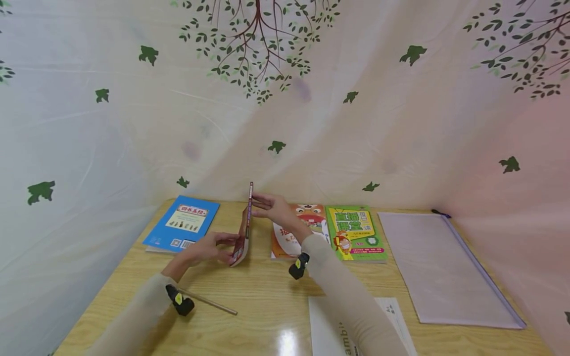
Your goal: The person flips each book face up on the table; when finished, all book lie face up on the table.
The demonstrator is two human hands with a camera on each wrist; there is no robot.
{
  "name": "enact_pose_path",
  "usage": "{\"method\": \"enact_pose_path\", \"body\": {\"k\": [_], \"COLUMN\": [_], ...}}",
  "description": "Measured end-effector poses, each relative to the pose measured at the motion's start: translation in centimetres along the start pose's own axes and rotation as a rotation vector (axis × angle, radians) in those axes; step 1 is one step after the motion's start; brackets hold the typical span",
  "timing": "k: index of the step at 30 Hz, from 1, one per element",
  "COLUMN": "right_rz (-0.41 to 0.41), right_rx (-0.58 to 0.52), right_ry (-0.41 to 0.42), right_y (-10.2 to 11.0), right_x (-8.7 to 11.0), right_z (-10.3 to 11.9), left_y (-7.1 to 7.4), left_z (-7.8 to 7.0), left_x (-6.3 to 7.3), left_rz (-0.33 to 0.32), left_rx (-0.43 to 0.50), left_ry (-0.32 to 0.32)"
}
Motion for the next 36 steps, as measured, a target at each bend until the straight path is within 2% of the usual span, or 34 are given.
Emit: {"method": "enact_pose_path", "body": {"k": [15,25,29,36], "right_rz": [-0.015,-0.025,-0.031,-0.031], "right_rx": [-0.003,-0.003,-0.006,-0.011], "right_ry": [-0.014,-0.004,0.001,0.009], "right_y": [-0.3,-0.5,-0.6,-1.1], "right_x": [0.0,-0.1,-0.3,-0.5], "right_z": [0.1,0.5,0.4,0.3], "left_y": [-0.2,0.0,0.1,0.5], "left_z": [-0.1,-0.2,-0.6,-1.8], "left_x": [0.3,0.4,0.4,0.2], "left_rz": [0.022,0.077,0.101,0.106], "left_rx": [0.060,0.108,0.134,0.152], "left_ry": [-0.029,-0.091,-0.098,-0.116]}}
Point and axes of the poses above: each hand's wrist, its own x-axis away from the middle knuckle, its own y-axis out of the back of the hand, z = x × y, the point moved 7 cm from there along -x, towards the middle knuckle, and after that the axes turned 15 degrees about -z, right-handed, at the moved point
